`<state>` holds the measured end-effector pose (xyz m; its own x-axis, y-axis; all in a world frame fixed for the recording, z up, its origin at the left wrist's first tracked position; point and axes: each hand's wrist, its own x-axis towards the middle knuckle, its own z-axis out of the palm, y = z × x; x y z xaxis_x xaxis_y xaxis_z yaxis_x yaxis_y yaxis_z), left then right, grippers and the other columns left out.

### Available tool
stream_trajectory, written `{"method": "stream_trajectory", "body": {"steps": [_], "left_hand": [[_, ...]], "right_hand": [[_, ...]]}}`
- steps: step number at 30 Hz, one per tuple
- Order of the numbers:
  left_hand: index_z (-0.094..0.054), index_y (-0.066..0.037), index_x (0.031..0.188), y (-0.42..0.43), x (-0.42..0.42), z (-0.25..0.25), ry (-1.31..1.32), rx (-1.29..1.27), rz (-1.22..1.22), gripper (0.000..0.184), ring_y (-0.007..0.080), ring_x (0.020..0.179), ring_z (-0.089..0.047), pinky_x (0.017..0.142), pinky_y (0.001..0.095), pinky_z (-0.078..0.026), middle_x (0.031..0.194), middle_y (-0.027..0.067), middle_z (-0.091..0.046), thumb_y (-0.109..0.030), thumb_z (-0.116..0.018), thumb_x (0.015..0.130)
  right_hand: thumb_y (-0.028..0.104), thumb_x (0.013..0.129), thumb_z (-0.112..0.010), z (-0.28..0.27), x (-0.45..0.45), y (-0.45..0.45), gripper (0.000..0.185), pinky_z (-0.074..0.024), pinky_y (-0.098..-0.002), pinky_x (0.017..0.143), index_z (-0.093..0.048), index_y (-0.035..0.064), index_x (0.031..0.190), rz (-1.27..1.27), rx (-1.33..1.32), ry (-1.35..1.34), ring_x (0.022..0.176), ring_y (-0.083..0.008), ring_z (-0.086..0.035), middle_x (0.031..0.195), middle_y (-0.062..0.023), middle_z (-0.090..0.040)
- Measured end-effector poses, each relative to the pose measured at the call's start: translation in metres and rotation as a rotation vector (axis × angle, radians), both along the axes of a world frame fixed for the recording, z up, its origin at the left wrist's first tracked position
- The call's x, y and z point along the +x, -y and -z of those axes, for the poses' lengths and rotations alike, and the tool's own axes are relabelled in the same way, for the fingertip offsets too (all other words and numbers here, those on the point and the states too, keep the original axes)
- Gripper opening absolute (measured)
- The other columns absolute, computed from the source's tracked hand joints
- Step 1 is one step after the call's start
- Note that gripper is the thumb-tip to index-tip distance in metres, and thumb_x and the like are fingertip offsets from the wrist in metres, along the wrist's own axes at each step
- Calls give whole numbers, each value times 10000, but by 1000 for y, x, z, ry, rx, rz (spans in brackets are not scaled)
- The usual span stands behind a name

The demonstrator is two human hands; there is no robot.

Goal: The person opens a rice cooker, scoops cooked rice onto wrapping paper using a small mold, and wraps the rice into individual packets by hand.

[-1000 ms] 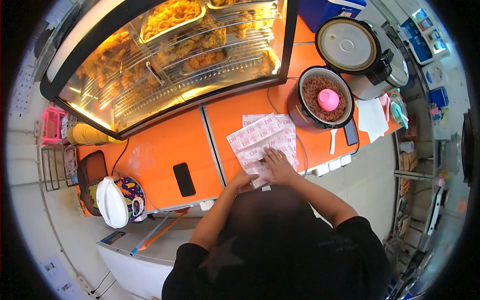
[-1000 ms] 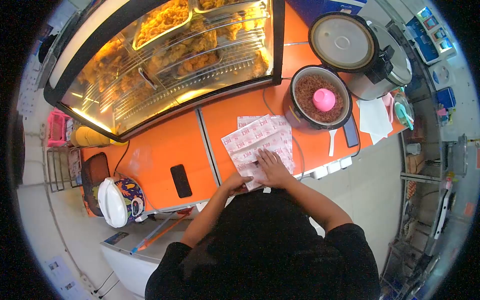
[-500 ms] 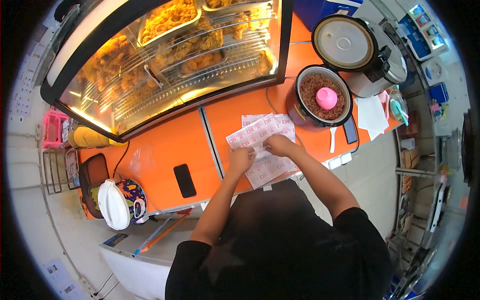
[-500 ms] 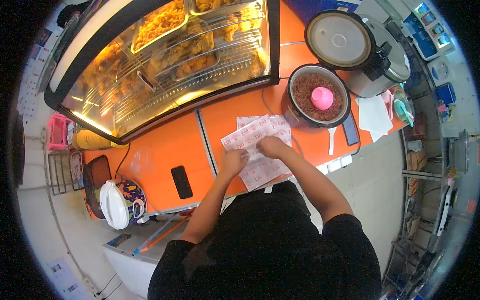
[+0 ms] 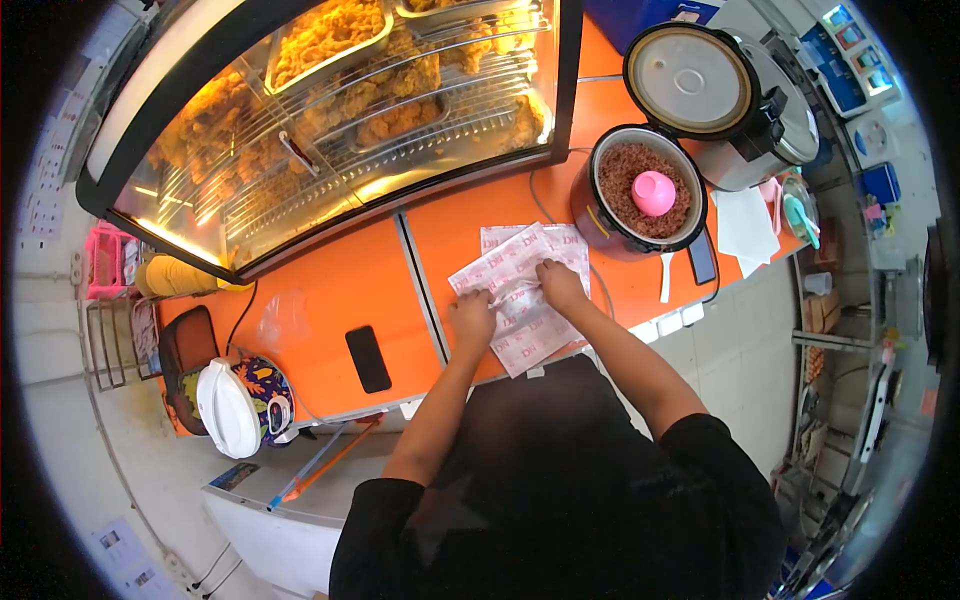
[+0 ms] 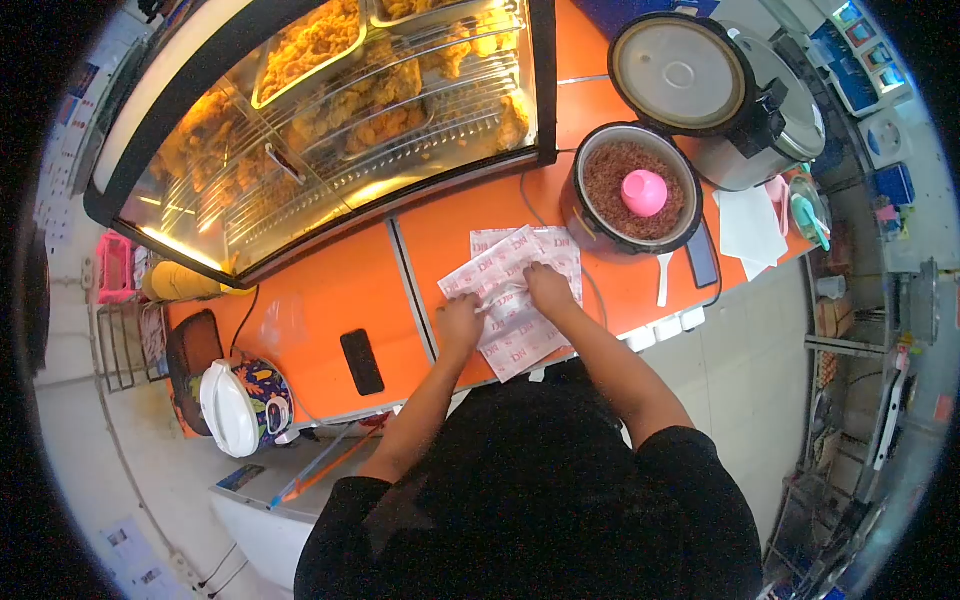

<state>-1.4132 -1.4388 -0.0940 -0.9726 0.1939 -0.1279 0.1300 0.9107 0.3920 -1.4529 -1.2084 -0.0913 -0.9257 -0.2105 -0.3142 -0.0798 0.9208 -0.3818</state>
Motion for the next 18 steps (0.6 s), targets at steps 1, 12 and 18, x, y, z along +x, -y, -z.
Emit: {"method": "stream_trajectory", "body": {"steps": [1,12,18], "left_hand": [[-702,-118,1123,1,2,14,36,11,23,341,279,1043,-632,849,458,-440,1110,90,-666,-213,-777,804],[-735,-106,1157,17,56,12,-279,-62,348,316,228,1004,-616,821,434,-435,1050,62,-692,-244,-685,878],[-758,-83,1073,28,19,38,68,158,245,271,311,822,-673,736,457,-514,834,130,-721,-190,-758,824]], "right_hand": [[76,860,-613,4,4,-1,260,-519,-483,946,-650,6,1108,-44,-36,-19,1103,-374,-603,1196,-166,-620],[44,863,-666,3,44,-30,433,-520,-449,981,-628,25,1294,-193,-272,-23,1154,-354,-645,1215,-180,-692],[135,904,-663,12,5,-47,280,-548,-482,839,-704,56,1169,-292,-287,95,935,-400,-711,984,-206,-738]]}}
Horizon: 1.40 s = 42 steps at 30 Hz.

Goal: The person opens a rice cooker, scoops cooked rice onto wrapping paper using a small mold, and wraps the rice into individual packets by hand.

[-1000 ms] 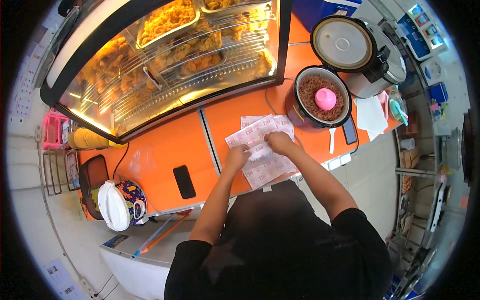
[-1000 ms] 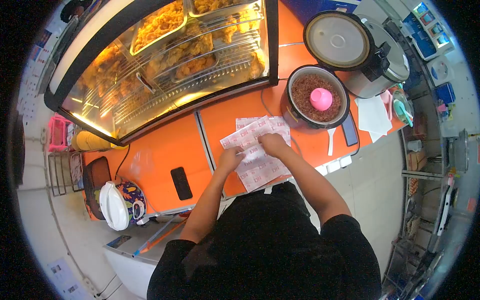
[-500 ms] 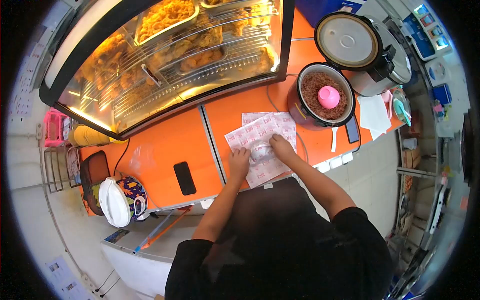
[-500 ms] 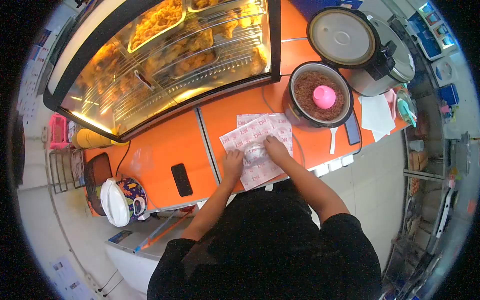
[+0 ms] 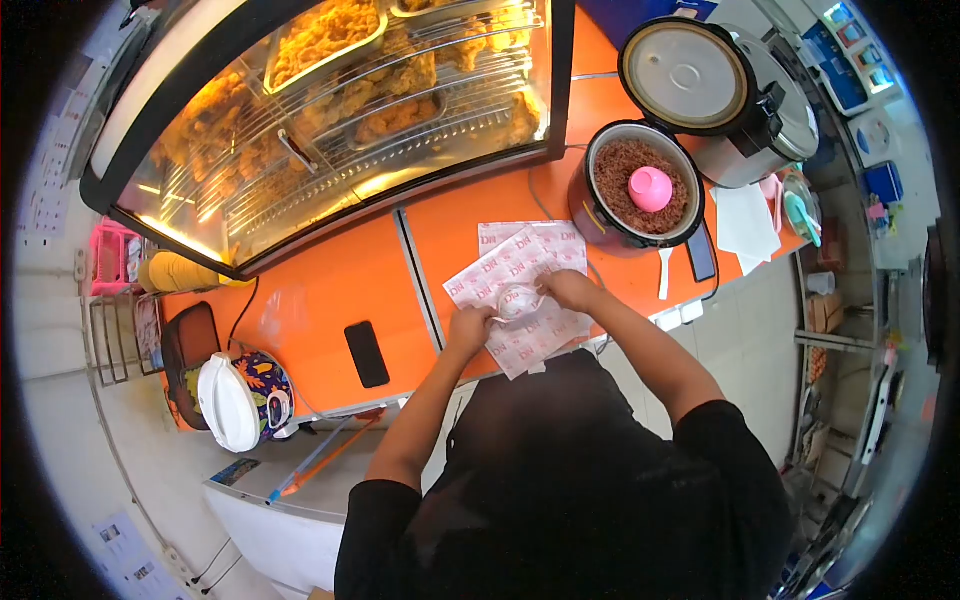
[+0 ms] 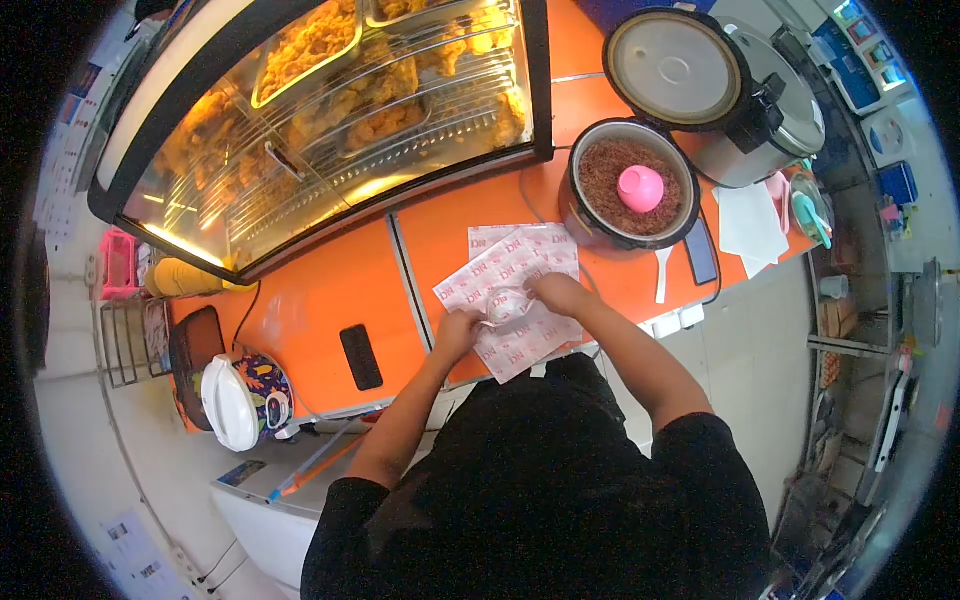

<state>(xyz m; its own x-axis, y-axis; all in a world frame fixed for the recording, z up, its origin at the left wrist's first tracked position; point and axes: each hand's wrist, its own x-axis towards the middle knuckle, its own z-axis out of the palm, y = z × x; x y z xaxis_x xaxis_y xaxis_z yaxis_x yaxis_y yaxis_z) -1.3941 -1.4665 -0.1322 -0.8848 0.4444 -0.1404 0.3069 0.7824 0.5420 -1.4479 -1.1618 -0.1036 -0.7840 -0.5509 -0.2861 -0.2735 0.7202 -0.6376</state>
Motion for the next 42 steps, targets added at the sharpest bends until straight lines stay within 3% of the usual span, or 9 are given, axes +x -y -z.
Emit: {"method": "stream_trajectory", "body": {"steps": [4,7,10,14,23,27,33,39,42], "left_hand": [[-760,-61,903,3,-31,-3,384,122,-139,189,331,794,-718,711,466,-551,857,161,-737,-211,-801,796],[-749,-89,968,-12,-56,5,388,-272,-29,304,361,822,-729,710,473,-565,889,163,-752,-286,-833,752],[-737,-91,1020,-44,-62,-54,352,-500,-105,320,365,910,-717,789,470,-566,945,180,-749,-224,-827,744],[-708,-91,1178,-46,-42,-61,-52,-205,43,405,353,1047,-680,903,465,-530,1123,201,-727,-105,-754,775],[-632,-18,1237,-103,5,-90,651,760,-140,399,185,1133,-638,988,341,-503,1137,105,-701,73,-617,849],[-635,-17,1152,-168,19,-96,584,762,-141,303,207,1045,-672,918,353,-518,1088,103,-716,20,-646,851],[-639,-16,1140,-267,25,-135,413,385,-248,344,389,1040,-683,910,417,-531,1079,209,-698,-69,-745,818],[-398,-86,1429,-303,21,-134,827,954,-62,783,271,1250,-509,1008,405,-489,1390,104,-444,-92,-831,776],[-369,-70,1432,-316,19,-111,476,722,-80,932,297,1289,-470,1045,393,-455,1371,127,-420,-105,-904,670]], "right_hand": [[157,858,-705,17,-41,7,251,-553,-485,821,-733,64,1090,-90,116,74,945,-394,-712,1006,-214,-735],[146,838,-695,11,-40,39,226,-552,-469,827,-748,79,1048,-58,307,-10,962,-372,-711,1021,-192,-737],[157,836,-722,17,-32,57,213,-550,-451,874,-732,80,1034,-13,394,-233,999,-367,-688,1024,-157,-726],[129,822,-740,2,-13,41,209,-539,-478,935,-731,94,1029,-19,169,-375,1114,-358,-643,1122,-134,-696],[235,982,-716,-28,53,-35,383,-586,-406,893,-585,79,1306,664,-1213,1388,1094,-272,-650,1274,-88,-601],[223,1024,-649,-41,85,-70,355,-568,-356,909,-579,46,1324,1023,-887,1026,1100,-238,-669,1226,-104,-656],[304,937,-774,-57,92,-148,511,-548,-339,864,-571,-9,1285,655,-373,403,979,-211,-682,1093,-100,-690],[299,727,-944,-125,77,-218,1054,-525,-384,971,-356,16,1554,447,-744,736,1130,-250,-648,1249,-139,-651],[254,739,-930,-124,71,-235,1205,-511,-372,1013,-163,75,1652,237,-616,802,1174,-230,-626,1263,-146,-621]]}}
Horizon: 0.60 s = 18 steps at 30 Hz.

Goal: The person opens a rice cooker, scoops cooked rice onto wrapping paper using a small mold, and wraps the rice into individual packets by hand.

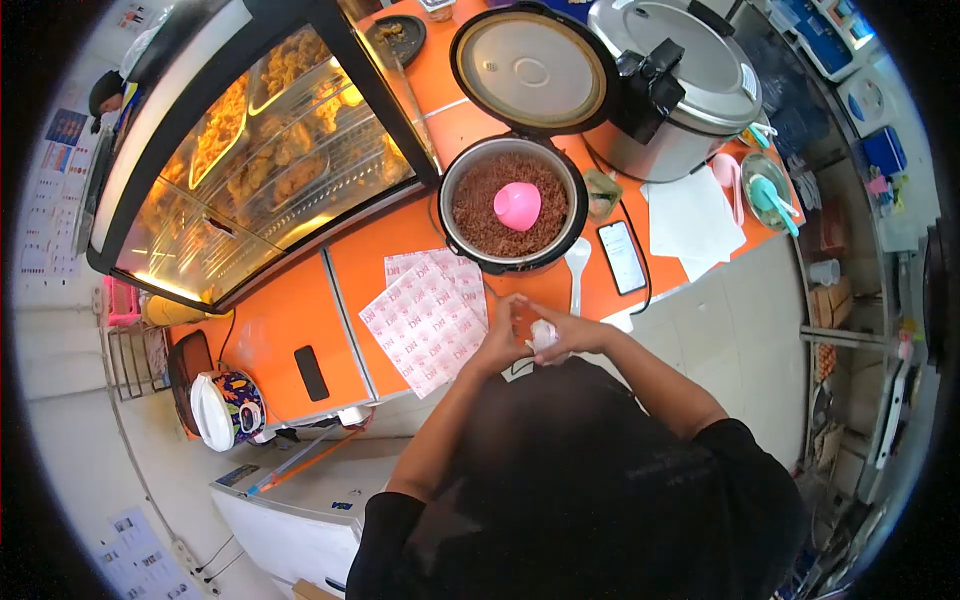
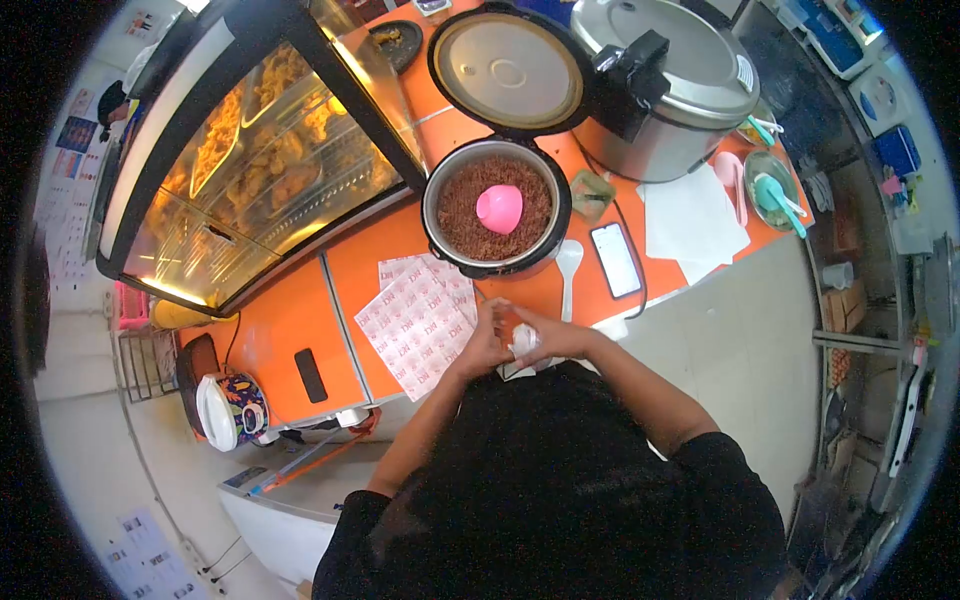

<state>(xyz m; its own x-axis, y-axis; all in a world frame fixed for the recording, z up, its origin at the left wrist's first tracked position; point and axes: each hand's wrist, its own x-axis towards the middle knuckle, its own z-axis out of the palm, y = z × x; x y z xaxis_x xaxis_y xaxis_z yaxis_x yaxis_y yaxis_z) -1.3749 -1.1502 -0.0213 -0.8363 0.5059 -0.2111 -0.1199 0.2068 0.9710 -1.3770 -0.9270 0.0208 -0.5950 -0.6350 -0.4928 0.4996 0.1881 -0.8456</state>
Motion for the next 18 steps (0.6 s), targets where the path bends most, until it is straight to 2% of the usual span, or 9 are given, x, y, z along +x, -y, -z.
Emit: {"method": "stream_trajectory", "body": {"steps": [1,3,6,7,10,12,14,15,18], "left_hand": [[-372,-55,1444,0,-1,54,-216,-23,-45,1021,342,1292,-461,1079,435,-424,1359,164,-429,-111,-928,590],[-373,-29,1439,-6,-5,33,-297,-198,-52,1000,380,1284,-454,1097,459,-406,1353,198,-429,-110,-907,598],[-373,11,1434,-2,-17,26,-393,-404,-135,938,422,1285,-434,1132,484,-374,1352,240,-425,-113,-866,646],[-372,25,1433,2,-21,29,-416,-463,-176,913,433,1288,-426,1145,491,-362,1354,253,-422,-114,-851,668],[-363,48,1432,21,-21,44,-300,-487,-361,834,445,1306,-405,1162,488,-349,1358,272,-405,-117,-802,743],[-349,46,1443,33,-20,39,-326,-490,-390,791,436,1313,-404,1156,477,-358,1373,258,-393,-83,-763,781],[-350,37,1445,45,-17,35,-373,-465,-413,773,424,1317,-408,1130,460,-394,1375,249,-392,-62,-750,791],[-353,21,1445,51,-15,28,-305,-439,-440,766,401,1288,-422,1097,449,-413,1366,237,-398,-53,-749,794],[-362,-19,1447,63,-7,21,-211,-380,-511,745,336,1199,-467,994,412,-469,1351,203,-406,-34,-747,809]], "right_hand": [[249,743,-926,11,3,-1,1206,-514,-373,1007,-156,85,1656,-31,1,-9,1164,-231,-632,1252,-144,-629],[211,748,-919,35,4,-2,1123,-533,-365,962,-236,32,1621,-30,-67,132,1106,-236,-659,1176,-129,-660],[287,790,-890,91,-1,4,950,-553,-382,892,-374,-36,1520,199,53,25,1016,-248,-687,1092,-130,-676],[453,817,-835,92,-7,4,865,-509,-478,966,-470,-59,1410,130,448,-332,1144,-311,-632,1132,-175,-653],[588,818,-755,110,-9,20,909,-406,-582,1055,-482,-41,1416,-160,987,-1062,1280,-380,-509,1259,-230,-594],[528,877,-685,113,1,31,798,-332,-629,1087,-494,-30,1414,-54,1005,-1166,1331,-415,-419,1379,-234,-520],[472,924,-649,101,7,41,679,-345,-643,1064,-535,-29,1368,39,1098,-1247,1313,-406,-442,1382,-225,-515],[367,946,-652,41,2,47,479,-411,-589,1035,-605,19,1272,-200,1112,-963,1287,-387,-481,1295,-169,-560],[307,930,-660,-49,-19,36,384,-477,-543,935,-661,68,1231,-286,631,-763,1202,-374,-556,1278,-151,-590]]}}
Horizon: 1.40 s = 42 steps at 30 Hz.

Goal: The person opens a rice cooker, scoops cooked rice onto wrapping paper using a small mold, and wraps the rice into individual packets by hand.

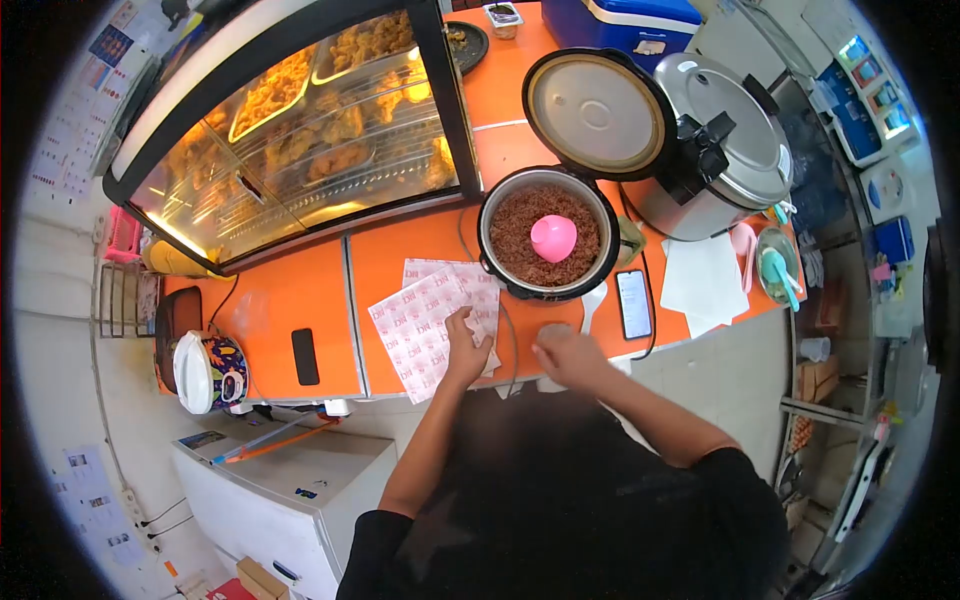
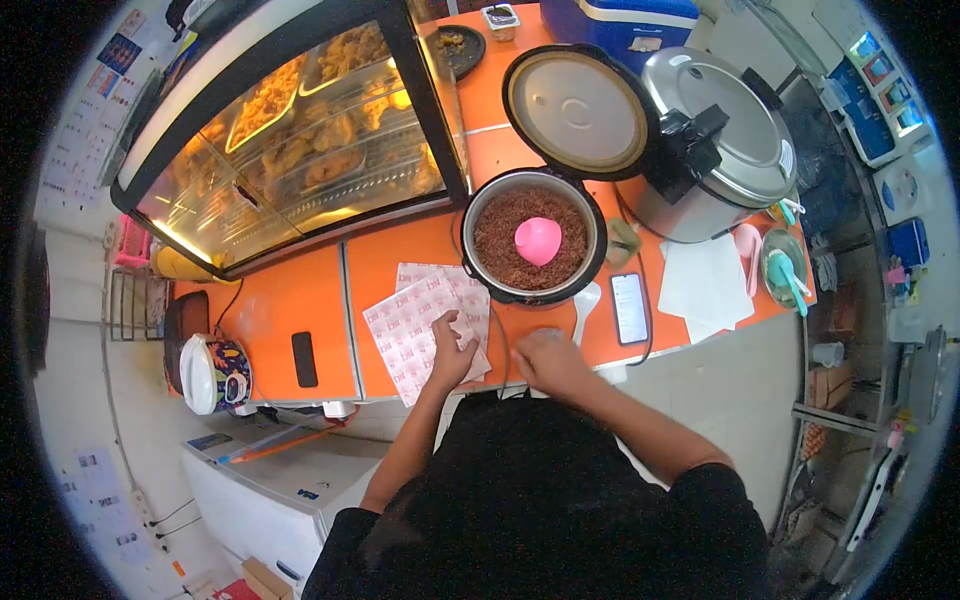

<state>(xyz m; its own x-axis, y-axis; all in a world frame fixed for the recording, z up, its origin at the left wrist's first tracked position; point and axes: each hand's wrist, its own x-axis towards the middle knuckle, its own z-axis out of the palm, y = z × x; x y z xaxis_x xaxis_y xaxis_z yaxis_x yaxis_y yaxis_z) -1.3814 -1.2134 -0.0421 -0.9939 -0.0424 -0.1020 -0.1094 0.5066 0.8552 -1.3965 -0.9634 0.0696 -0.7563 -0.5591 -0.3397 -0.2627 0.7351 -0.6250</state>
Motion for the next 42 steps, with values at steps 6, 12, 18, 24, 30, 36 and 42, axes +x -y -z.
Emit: {"method": "stream_trajectory", "body": {"steps": [6,12,18,24,30,36,42], "left_hand": [[-327,-17,1458,1,-6,12,13,212,16,731,283,1116,-512,873,365,-522,1369,196,-376,-62,-739,856],[-306,-54,1486,4,-20,-11,1,266,107,720,231,1091,-596,782,330,-556,1407,166,-369,-102,-739,913],[-71,-24,1641,-3,-35,-39,178,458,321,895,273,1258,-600,982,387,-536,1565,246,-380,-175,-669,993],[62,-16,1638,-16,-42,-63,318,551,433,926,309,1358,-547,1095,388,-471,1525,267,-448,-184,-621,1036],[76,52,1609,-10,-49,-53,295,515,512,916,326,1315,-591,1043,377,-519,1509,318,-457,-161,-604,1033],[86,64,1602,-9,-51,-60,301,518,528,916,325,1310,-596,1050,366,-509,1549,328,-411,-155,-595,1032],[56,-20,1640,-7,-44,-66,308,570,455,892,284,1331,-573,1105,375,-452,1566,244,-421,-156,-590,1040]], "right_hand": [[207,923,-585,-20,-144,-6,354,-437,-459,992,-707,175,1254,-242,349,-836,1188,-256,-557,1225,-19,-649],[120,825,-686,-20,-197,-32,452,-542,-403,925,-686,91,1276,-217,378,-667,1076,-312,-637,1130,-101,-700],[167,720,-756,-29,-180,-33,456,-566,-480,880,-688,7,1142,63,285,-528,974,-399,-700,985,-215,-719],[296,662,-803,-35,-159,-1,531,-563,-491,832,-727,-30,1075,183,192,-342,909,-397,-716,910,-266,-722],[312,672,-774,-14,-147,20,432,-572,-490,788,-726,-20,946,272,24,-416,806,-425,-709,816,-251,-711],[283,694,-778,-34,-142,37,473,-585,-428,736,-751,-63,1015,235,7,-237,726,-364,-734,752,-223,-719],[204,725,-822,-31,-165,-2,485,-588,-379,787,-736,-52,1128,449,-124,12,847,-322,-759,942,-221,-760]]}}
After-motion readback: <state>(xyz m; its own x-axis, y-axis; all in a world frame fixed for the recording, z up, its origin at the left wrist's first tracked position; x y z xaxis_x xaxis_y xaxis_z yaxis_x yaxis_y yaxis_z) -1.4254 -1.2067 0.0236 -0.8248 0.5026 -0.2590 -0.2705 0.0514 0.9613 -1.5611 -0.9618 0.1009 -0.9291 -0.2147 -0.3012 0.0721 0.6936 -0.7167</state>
